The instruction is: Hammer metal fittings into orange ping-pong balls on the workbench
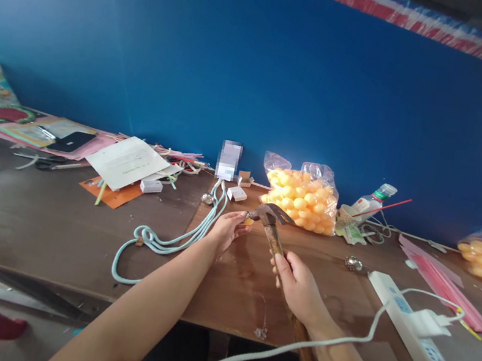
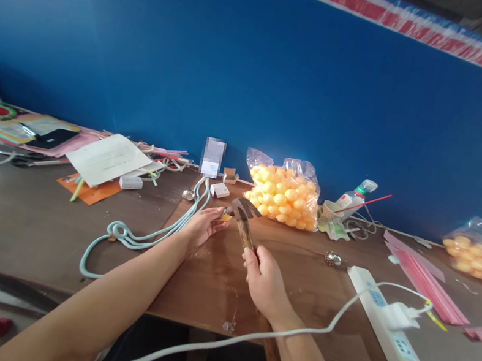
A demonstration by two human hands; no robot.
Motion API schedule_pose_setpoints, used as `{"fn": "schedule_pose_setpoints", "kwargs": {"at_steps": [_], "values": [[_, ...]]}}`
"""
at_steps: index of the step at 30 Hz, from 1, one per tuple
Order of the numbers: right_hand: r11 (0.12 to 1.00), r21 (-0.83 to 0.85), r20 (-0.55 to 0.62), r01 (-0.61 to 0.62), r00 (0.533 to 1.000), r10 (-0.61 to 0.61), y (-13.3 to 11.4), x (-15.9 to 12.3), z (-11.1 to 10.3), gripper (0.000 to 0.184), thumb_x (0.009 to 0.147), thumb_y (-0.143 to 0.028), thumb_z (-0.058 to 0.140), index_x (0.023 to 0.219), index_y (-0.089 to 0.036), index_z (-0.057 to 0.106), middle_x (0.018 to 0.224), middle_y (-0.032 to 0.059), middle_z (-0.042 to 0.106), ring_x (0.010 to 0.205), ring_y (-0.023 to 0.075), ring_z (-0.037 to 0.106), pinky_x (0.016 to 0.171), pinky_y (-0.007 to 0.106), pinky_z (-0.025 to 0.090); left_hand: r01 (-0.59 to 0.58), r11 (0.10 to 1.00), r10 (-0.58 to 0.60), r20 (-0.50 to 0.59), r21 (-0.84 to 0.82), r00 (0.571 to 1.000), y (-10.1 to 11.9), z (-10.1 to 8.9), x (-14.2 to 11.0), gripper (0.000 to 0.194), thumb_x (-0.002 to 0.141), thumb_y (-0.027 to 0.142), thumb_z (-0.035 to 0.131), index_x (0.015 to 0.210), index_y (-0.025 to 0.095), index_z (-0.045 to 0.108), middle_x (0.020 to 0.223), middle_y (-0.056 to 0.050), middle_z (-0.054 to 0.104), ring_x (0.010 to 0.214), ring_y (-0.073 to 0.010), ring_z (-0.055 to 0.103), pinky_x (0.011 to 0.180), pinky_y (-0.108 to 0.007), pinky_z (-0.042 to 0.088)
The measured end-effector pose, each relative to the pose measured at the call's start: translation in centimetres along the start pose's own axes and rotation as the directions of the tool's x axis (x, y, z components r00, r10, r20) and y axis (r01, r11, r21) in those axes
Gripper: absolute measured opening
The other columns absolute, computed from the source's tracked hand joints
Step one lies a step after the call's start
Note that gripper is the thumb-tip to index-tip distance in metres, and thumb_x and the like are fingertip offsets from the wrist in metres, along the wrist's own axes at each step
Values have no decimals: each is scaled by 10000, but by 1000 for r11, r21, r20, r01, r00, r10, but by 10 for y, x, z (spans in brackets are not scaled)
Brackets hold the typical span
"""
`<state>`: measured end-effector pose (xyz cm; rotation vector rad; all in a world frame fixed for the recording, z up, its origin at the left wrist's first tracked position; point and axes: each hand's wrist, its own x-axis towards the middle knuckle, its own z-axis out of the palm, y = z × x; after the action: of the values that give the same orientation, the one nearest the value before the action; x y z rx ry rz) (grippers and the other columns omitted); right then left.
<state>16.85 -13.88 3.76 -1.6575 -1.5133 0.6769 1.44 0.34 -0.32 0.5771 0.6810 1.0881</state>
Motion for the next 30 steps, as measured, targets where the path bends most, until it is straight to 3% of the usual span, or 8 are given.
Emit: {"fn": "schedule_pose_setpoints", "kwargs": {"at_steps": [8,13,18,24,27,30], "values": [[998,47,7,-33,999,32,-3,-3,-1,423,859,-606,462,877,-206,598,783,56,666,534,157,568,521,297,475,5,1000,-5,-31,1,999,2,2,-2,100,820,179,664,821,82,640,756,-86,670,614,-106,626,662,-242,539],[998,66,-7,-18,1000,19,-2,-4,-1,426,854,-608,474,900,-205,603,825,66,676,576,162,588,535,289,481,-25,1000,25,10,18,1000,1,1,-3,106,821,194,662,824,89,649,755,-77,669,602,-104,624,665,-248,536],[1000,-3,24,0,1000,1,0,-2,0,376,889,-563,425,865,-218,572,790,51,657,564,166,578,536,295,468,-24,999,25,-21,35,999,0,2,-3,97,808,178,674,802,85,650,746,-80,667,604,-107,619,697,-277,543],[942,-328,-63,66,994,-91,17,1,-16,284,911,-472,415,840,-227,540,841,84,642,756,227,609,692,338,464,-103,994,106,-89,45,990,5,-1,1,108,802,197,682,819,98,645,760,-70,664,626,-105,618,672,-255,538],[836,-543,-98,72,984,-148,40,6,-30,220,897,-377,453,961,-198,565,957,121,628,912,266,601,787,359,447,-142,988,150,-158,63,976,7,-2,3,81,824,183,650,814,104,637,751,-54,654,630,-95,612,670,-239,540],[684,-730,-102,4,988,-115,65,11,-43,235,890,-310,472,1045,-164,571,972,138,610,945,288,586,795,364,433,-145,985,161,-199,91,967,7,-3,4,72,822,178,649,824,106,638,750,-48,650,620,-88,609,658,-231,541]]}}
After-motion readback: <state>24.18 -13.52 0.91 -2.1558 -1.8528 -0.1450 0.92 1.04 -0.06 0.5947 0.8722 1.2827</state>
